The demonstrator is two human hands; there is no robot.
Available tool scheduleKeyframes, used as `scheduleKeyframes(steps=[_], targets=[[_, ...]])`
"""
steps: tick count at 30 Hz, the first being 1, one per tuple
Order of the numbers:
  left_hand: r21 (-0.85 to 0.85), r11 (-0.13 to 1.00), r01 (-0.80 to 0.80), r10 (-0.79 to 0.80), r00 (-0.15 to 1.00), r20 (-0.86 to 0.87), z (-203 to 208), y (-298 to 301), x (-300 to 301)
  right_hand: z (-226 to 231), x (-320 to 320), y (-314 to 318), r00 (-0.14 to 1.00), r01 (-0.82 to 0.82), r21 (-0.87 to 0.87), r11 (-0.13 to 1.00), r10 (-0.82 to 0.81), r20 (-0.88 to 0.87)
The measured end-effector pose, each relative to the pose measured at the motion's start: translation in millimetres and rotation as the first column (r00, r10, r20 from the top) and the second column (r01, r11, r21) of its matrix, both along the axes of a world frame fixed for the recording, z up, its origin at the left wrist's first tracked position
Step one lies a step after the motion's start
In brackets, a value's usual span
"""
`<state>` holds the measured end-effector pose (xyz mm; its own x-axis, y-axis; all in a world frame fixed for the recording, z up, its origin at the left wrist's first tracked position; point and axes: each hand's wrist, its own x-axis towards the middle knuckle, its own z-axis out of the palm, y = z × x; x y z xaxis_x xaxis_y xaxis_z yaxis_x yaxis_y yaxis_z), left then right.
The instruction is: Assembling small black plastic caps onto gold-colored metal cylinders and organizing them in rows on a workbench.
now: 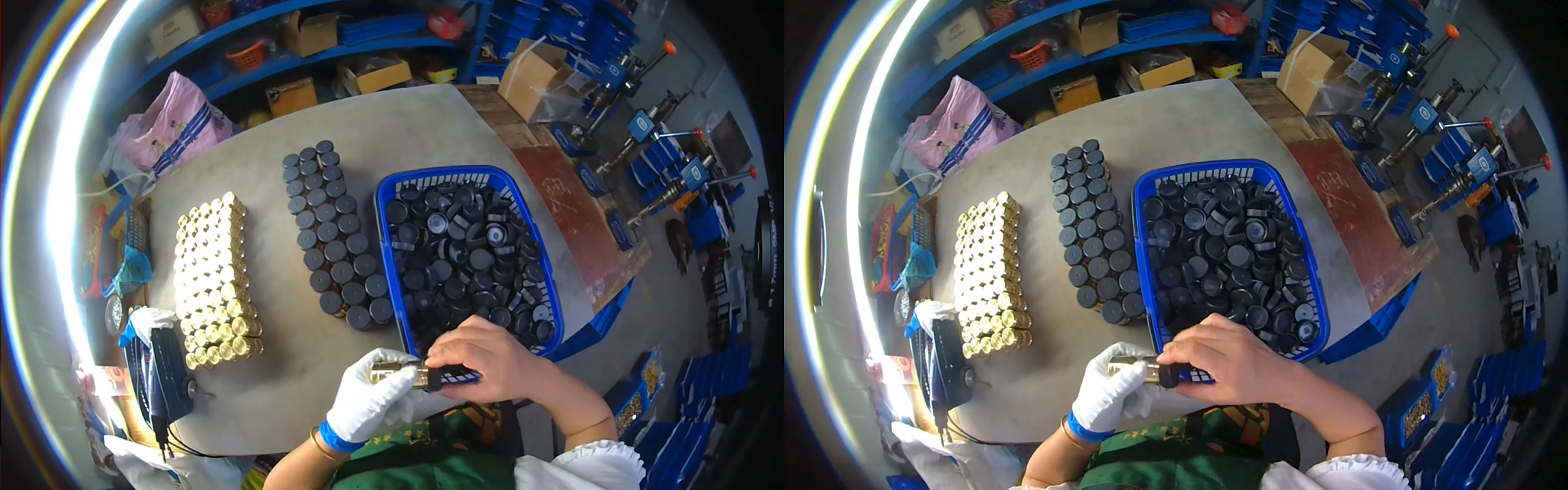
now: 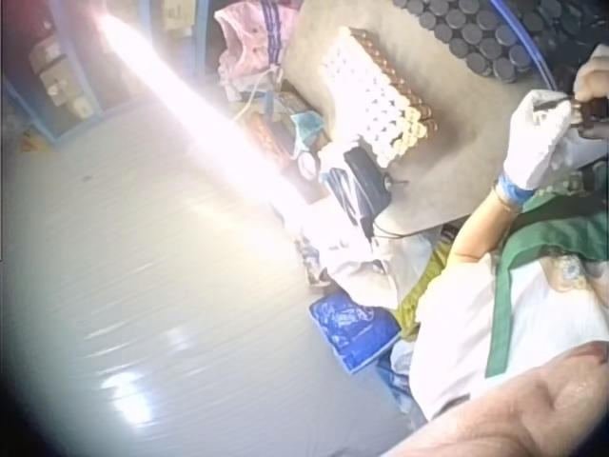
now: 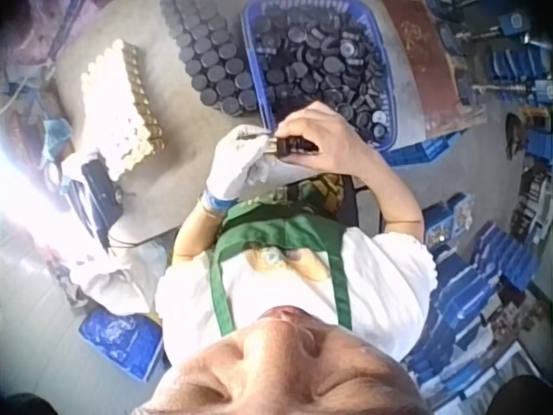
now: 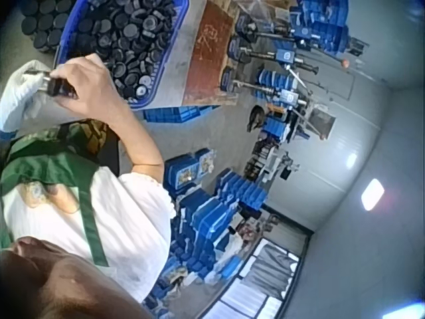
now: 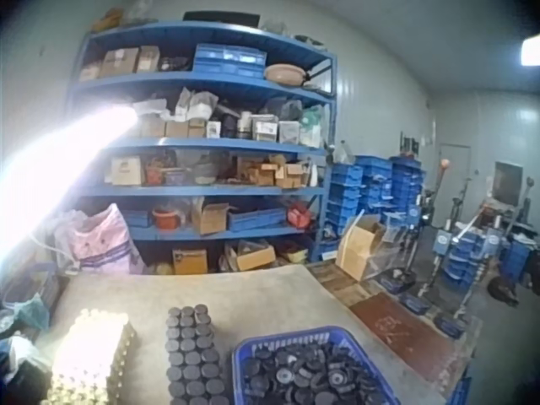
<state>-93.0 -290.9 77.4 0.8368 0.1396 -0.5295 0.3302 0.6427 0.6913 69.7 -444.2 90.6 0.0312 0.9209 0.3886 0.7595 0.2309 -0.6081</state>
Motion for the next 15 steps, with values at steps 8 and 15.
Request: scheduleKeyframes(steps=[8, 15], targets=[[0.079, 0.996, -0.035, 0.034, 0.999, 0.013, -13.1, -11.8, -13.0, -21.2, -16.9, -7.7, 0.965, 0.073, -0.078, 0.994, -0.09, -0.246], [0.029, 0.998, 0.056, -0.053, 0.994, -0.098, -8.7, 0.3, -7.9, -4.9, -13.7, -3.6, 0.938, -0.139, 0.185, 0.973, 0.07, 0.339]])
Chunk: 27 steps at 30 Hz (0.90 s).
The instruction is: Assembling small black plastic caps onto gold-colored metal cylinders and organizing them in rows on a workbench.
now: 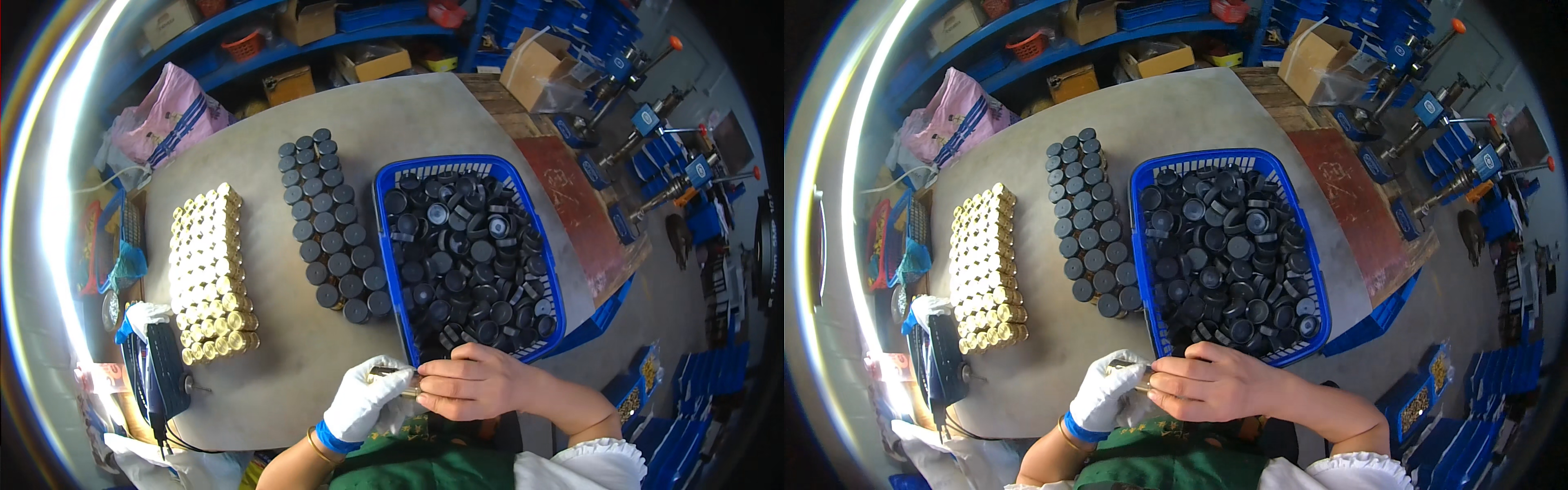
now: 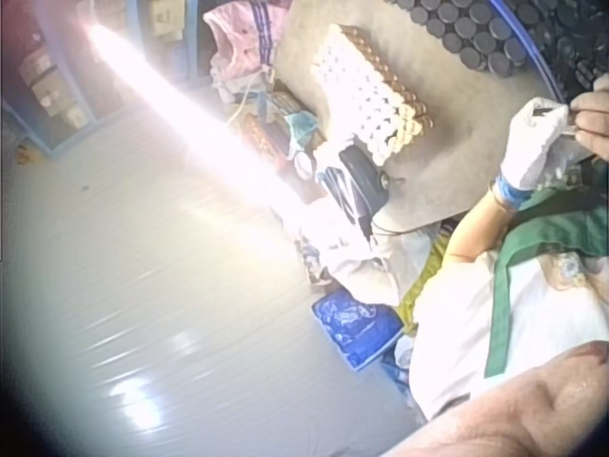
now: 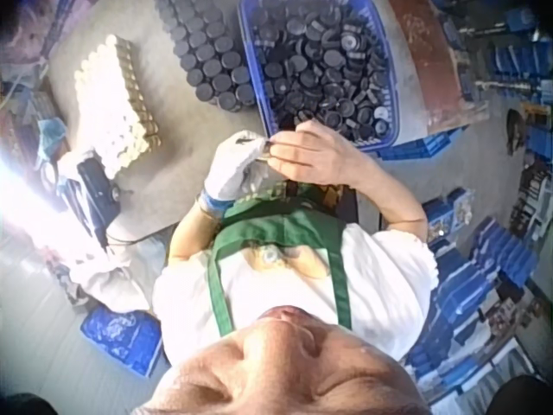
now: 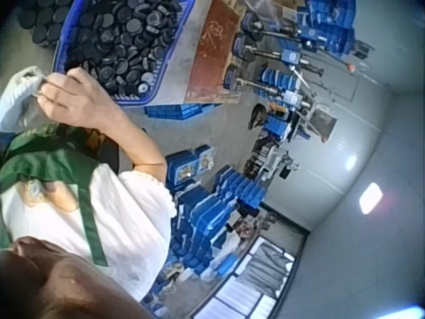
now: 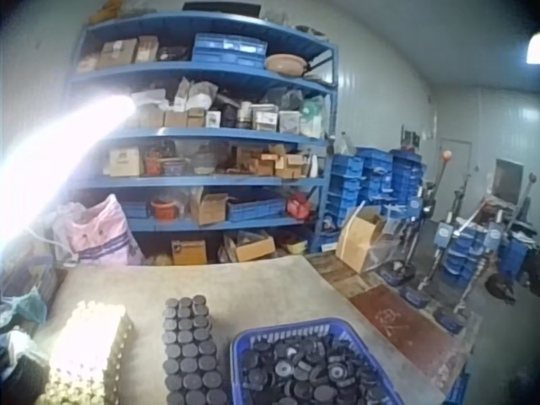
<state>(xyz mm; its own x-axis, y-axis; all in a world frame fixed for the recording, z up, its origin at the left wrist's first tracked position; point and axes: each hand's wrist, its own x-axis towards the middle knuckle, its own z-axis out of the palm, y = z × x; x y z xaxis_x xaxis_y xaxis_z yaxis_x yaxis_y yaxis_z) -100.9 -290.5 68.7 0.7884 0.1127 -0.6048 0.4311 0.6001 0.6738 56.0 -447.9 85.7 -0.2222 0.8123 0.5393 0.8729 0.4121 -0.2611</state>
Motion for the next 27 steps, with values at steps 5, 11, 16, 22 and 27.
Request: scheduleKeyframes(steps=[5, 11, 16, 22, 27], targets=[[0.024, 0.998, 0.057, -0.058, 0.996, 0.069, 11.7, -6.2, -1.9, -11.2, 6.6, -3.0, 0.908, 0.087, -0.269, 0.959, -0.188, -0.375], [-0.04, 0.998, 0.052, -0.048, 0.994, 0.093, 8.8, -3.0, -4.9, -23.8, -3.9, 1.1, 0.914, 0.147, -0.163, 0.976, -0.197, -0.355], [0.577, 0.809, -0.113, -0.142, 0.915, 0.378, -3.2, -20.0, -10.9, -36.8, 0.7, -7.8, 0.777, -0.153, -0.408, 0.9, -0.146, -0.613], [0.767, 0.612, -0.192, -0.168, 0.917, 0.363, -9.5, -13.0, -7.6, -23.8, 28.7, 22.6, 0.869, 0.397, -0.322, 0.86, -0.464, -0.168], [0.875, 0.34, -0.345, -0.224, 0.874, 0.431, -10.2, -0.5, 5.6, -48.1, 45.5, 18.8, 0.917, 0.315, -0.328, 0.89, -0.375, -0.137]])
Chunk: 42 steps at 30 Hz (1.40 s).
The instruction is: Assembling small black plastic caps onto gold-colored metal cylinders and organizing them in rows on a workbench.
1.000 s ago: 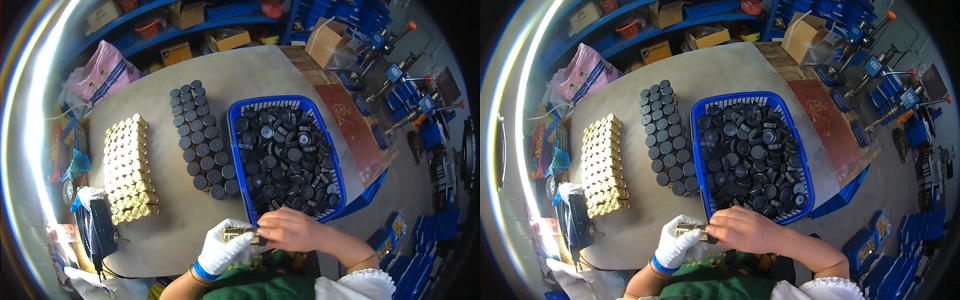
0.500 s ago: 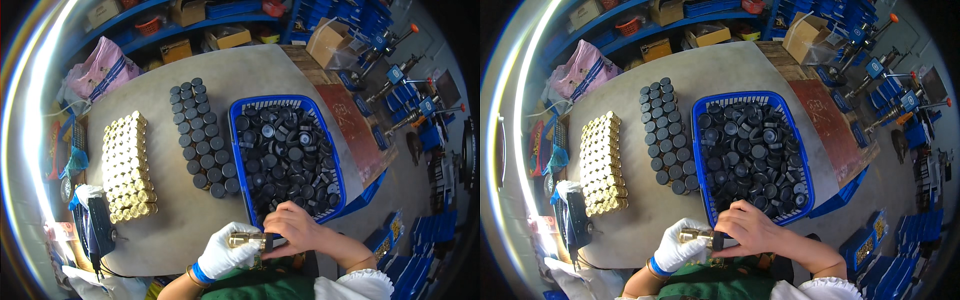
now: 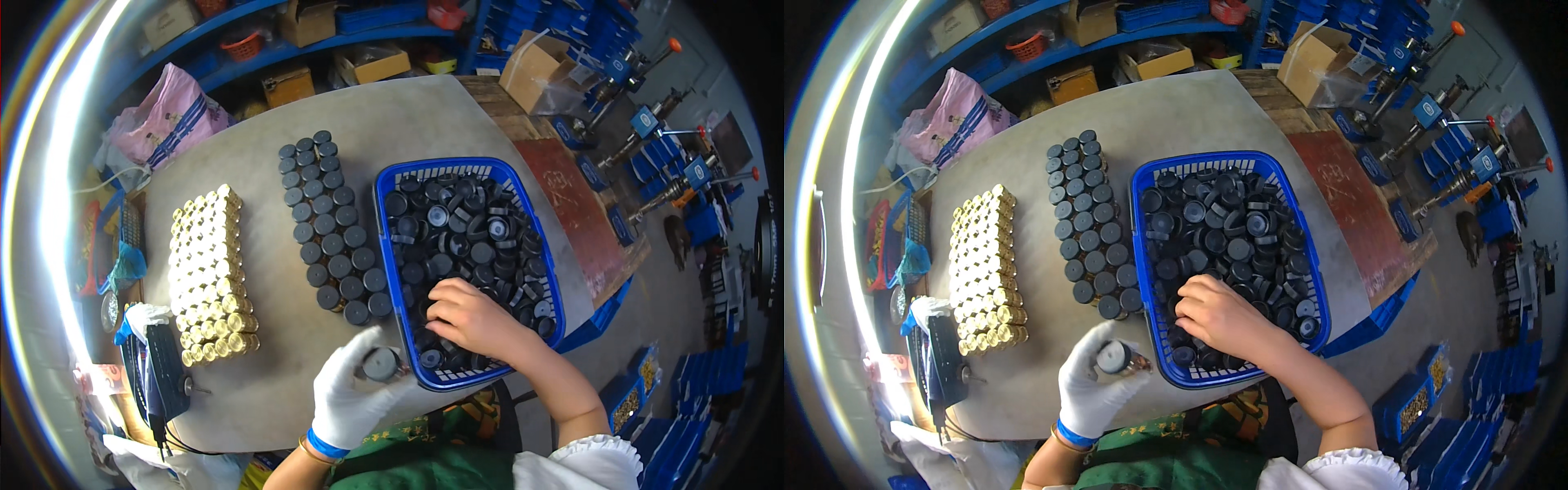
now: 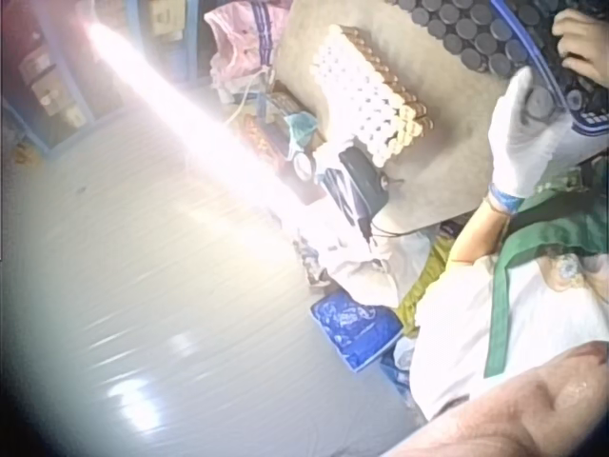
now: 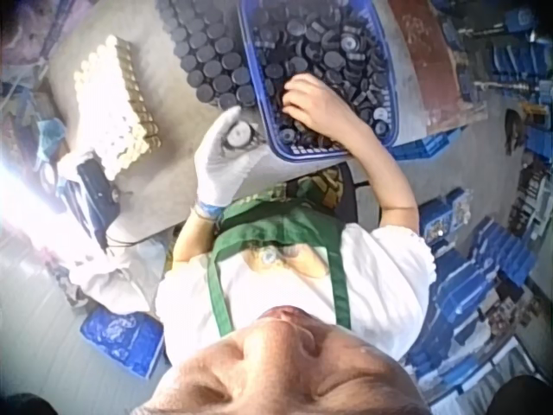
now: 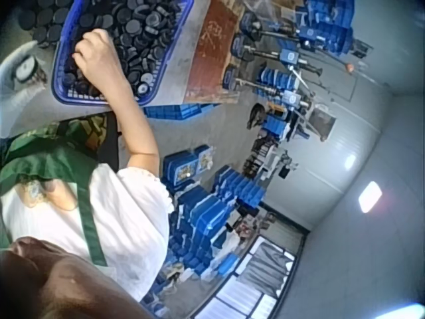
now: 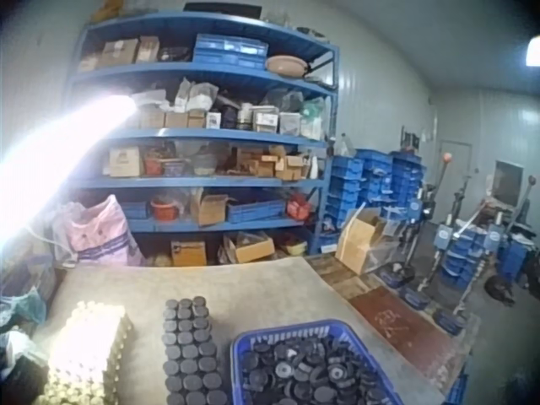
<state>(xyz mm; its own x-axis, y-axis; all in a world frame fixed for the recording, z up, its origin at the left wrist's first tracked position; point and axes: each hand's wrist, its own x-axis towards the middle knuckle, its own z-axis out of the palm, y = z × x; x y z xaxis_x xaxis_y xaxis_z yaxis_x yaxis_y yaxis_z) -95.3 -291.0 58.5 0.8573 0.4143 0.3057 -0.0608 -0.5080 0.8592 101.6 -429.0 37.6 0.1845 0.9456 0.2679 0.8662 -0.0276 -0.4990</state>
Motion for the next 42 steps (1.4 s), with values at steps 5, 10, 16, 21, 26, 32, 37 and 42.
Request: scheduleKeyframes(steps=[5, 10, 16, 21, 26, 32, 37, 42], targets=[[-0.827, 0.533, -0.177, 0.106, 0.984, -0.143, -3.7, -2.7, 1.9, 34.4, -25.9, -4.0, 0.848, -0.024, -0.205, 0.978, -0.089, -0.522], [-0.891, 0.439, -0.12, 0.023, 0.992, -0.122, -2.1, -7.7, 3.3, 44.1, -38.4, -6.4, 0.793, -0.103, -0.131, 0.986, 0.002, -0.609], [-0.861, 0.501, -0.084, 0.014, 0.996, -0.089, -2.1, -10.3, 0.3, 39.2, -34.8, -10.6, 0.838, -0.057, -0.032, 0.998, 0.03, -0.545], [-0.873, 0.47, -0.13, -0.001, 0.989, -0.147, -4.1, -10.0, -1.7, 36.2, -36.9, -9.2, 0.924, -0.067, 0.117, 0.991, 0.106, -0.366], [-0.78, 0.62, -0.086, 0.028, 0.996, -0.088, -1.5, -13.3, -4.5, 46.0, -33.4, -7.8, 0.776, -0.107, -0.255, 0.961, -0.08, -0.626], [-0.87, 0.472, -0.141, -0.047, 0.982, -0.185, 8.5, -2.8, -3.9, 47.7, -37.6, -3.4, 0.945, -0.311, 0.21, 0.927, 0.325, -0.036], [-0.895, 0.438, -0.084, -0.068, 0.99, -0.126, 5.0, -5.9, -7.3, 44.3, -37.0, -7.2, 0.942, -0.18, 0.144, 0.973, 0.213, -0.261], [-0.767, 0.637, -0.08, -0.039, 0.99, -0.135, 10.9, -12.3, -8.8, 31.2, -39.8, -6.8, 0.949, -0.129, 0.038, 0.991, 0.134, -0.286]])
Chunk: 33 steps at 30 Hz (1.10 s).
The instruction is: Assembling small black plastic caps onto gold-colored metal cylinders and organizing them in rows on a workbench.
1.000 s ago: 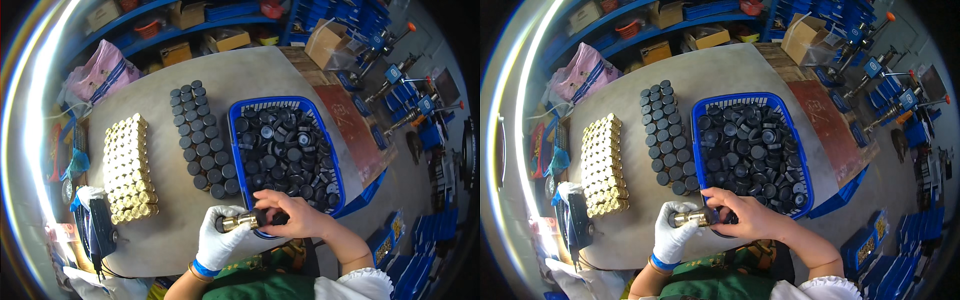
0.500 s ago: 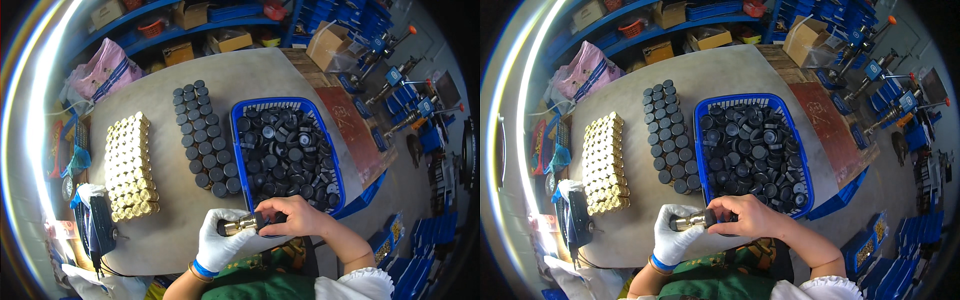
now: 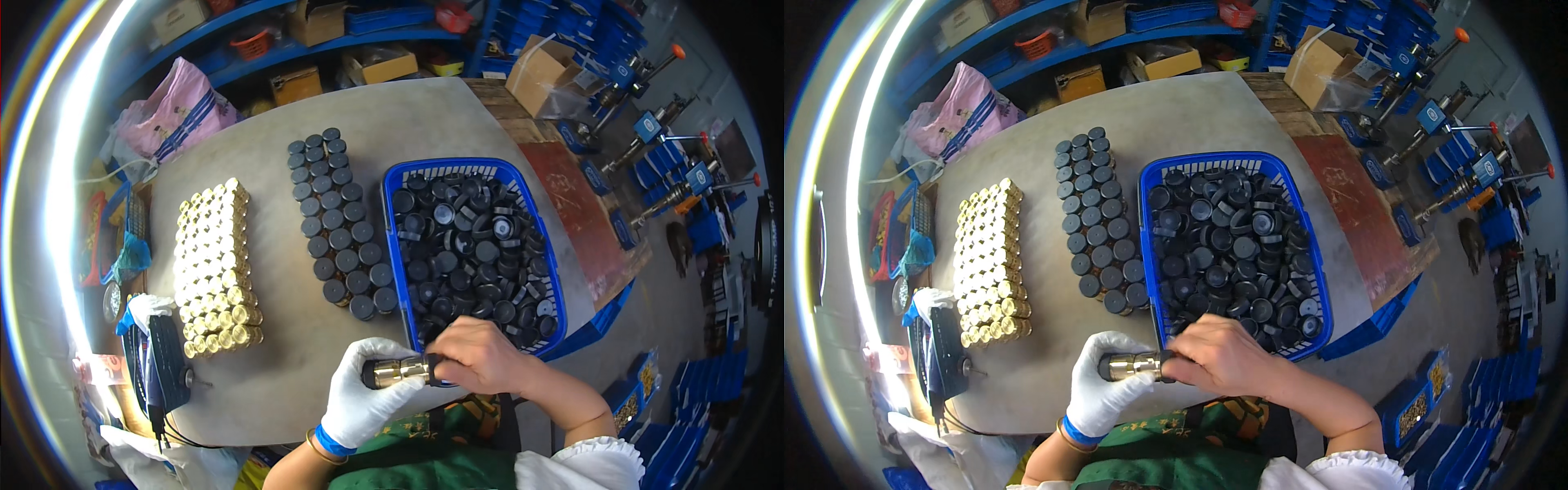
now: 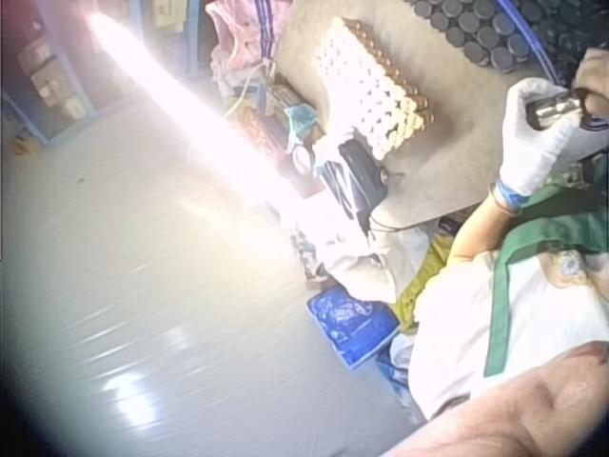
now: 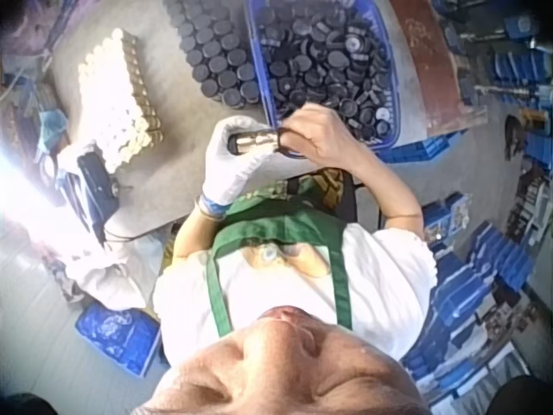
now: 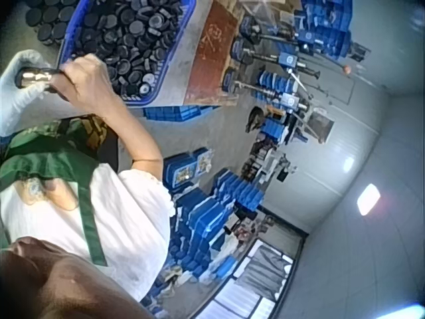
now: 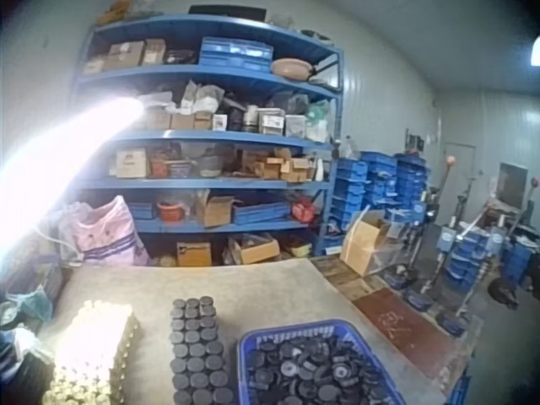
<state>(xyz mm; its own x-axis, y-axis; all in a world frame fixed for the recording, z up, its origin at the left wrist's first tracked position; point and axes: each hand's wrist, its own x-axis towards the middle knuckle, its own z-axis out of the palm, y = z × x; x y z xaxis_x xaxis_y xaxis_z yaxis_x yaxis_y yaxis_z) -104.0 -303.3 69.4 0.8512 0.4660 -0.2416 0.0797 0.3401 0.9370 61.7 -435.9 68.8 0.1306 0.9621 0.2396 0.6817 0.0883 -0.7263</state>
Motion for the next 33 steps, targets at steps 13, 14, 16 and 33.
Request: scheduleKeyframes(steps=[13, 14, 16, 33], targets=[[0.852, 0.441, -0.283, 0.276, 0.946, 0.171, -32.0, 22.7, -7.9, 6.4, 7.1, 5.3, 0.964, 0.233, -0.055, 0.971, -0.238, -0.117], [0.794, 0.535, -0.289, 0.359, 0.928, 0.096, -40.3, 30.9, -3.7, 5.3, 13.6, 4.0, 0.961, 0.276, -0.034, 0.961, -0.276, 0.004], [0.765, 0.606, -0.217, 0.415, 0.907, -0.072, -53.4, 48.1, 6.3, 3.4, 21.1, -8.0, 0.962, 0.266, -0.221, 0.938, -0.243, 0.128], [0.944, -0.079, 0.319, 0.675, 0.715, -0.185, -61.0, 123.0, -53.0, -5.1, 2.6, -1.6, 0.868, 0.042, -0.391, 0.919, 0.16, 0.469]])
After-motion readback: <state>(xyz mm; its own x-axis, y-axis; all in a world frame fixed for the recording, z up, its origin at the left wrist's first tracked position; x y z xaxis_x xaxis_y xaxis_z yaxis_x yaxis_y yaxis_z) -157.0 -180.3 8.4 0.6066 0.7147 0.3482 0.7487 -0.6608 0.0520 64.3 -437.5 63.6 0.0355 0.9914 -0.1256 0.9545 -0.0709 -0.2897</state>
